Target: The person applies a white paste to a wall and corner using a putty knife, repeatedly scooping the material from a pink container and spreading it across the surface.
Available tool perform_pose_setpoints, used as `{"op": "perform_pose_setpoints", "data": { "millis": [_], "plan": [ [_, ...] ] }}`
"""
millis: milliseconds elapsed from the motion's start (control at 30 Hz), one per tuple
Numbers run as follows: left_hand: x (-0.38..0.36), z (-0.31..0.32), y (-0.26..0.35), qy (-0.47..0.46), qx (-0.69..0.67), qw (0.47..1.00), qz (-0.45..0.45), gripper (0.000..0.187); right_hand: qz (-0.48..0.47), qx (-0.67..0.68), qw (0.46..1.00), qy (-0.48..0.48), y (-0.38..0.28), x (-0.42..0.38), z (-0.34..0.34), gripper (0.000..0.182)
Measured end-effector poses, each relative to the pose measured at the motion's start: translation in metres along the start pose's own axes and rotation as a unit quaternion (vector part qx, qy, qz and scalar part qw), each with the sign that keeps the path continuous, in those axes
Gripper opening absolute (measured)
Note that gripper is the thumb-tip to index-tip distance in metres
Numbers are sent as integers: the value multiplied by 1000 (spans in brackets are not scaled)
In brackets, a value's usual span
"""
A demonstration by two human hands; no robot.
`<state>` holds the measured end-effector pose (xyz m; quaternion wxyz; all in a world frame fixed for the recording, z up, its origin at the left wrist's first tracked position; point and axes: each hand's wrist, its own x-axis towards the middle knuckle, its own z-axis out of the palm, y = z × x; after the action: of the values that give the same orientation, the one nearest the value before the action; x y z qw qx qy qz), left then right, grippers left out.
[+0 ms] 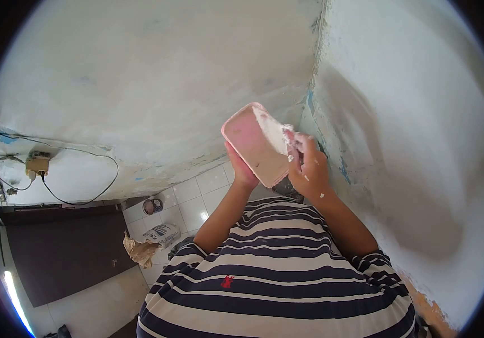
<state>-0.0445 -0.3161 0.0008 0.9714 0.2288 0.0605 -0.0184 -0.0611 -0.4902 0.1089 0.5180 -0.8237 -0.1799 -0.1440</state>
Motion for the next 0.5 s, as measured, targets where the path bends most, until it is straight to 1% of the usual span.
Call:
{"op": "perform_pose_setpoints", "data": {
  "millis": [33, 67, 100, 167, 200, 233, 300, 333, 367, 433, 467, 500],
  "plan": [
    [0, 6, 1, -1, 1, 1000, -3, 87, 12, 13, 999, 42, 2, 0, 3, 27],
    [1, 9, 2, -27, -18, 999, -8, 85, 32, 24, 997, 59, 3, 0, 5, 26],
    [3, 10, 2, -53, -36, 998, -13, 82, 33, 23, 997, 60, 3, 0, 7, 26],
    [9, 5, 1, -48, -33, 998, -15, 81, 137, 99, 983, 66, -4, 1, 9, 23],
    [10, 1, 1, -42, -30, 999, -16, 81, 109, 90, 987, 80, -10, 1, 9, 22],
    [11, -2, 1, -43, -29, 998, -18, 81, 109, 90, 987, 81, -14, 1, 12, 22],
    [12, -4, 1, 1, 21, 1000, -7, 80, 126, 21, 990, 57, -15, -1, 14, 23],
    [12, -5, 4, -2, 22, 1000, -10, 80, 134, 55, 988, 47, -5, -3, 24, 24],
    [13, -4, 8, -3, 23, 1000, -13, 79, 133, 53, 988, 54, -8, -2, 30, 24],
    [19, -3, 19, -11, 24, 1000, -17, 78, 120, 141, 976, 118, -15, 1, 42, 23],
    [20, -6, 25, -11, 21, 1000, -19, 78, 119, 137, 976, 123, -18, 4, 48, 23],
    [20, -7, 29, -12, 17, 1000, -23, 78, 153, 125, 976, 96, -19, 5, 54, 23]
  ]
}}
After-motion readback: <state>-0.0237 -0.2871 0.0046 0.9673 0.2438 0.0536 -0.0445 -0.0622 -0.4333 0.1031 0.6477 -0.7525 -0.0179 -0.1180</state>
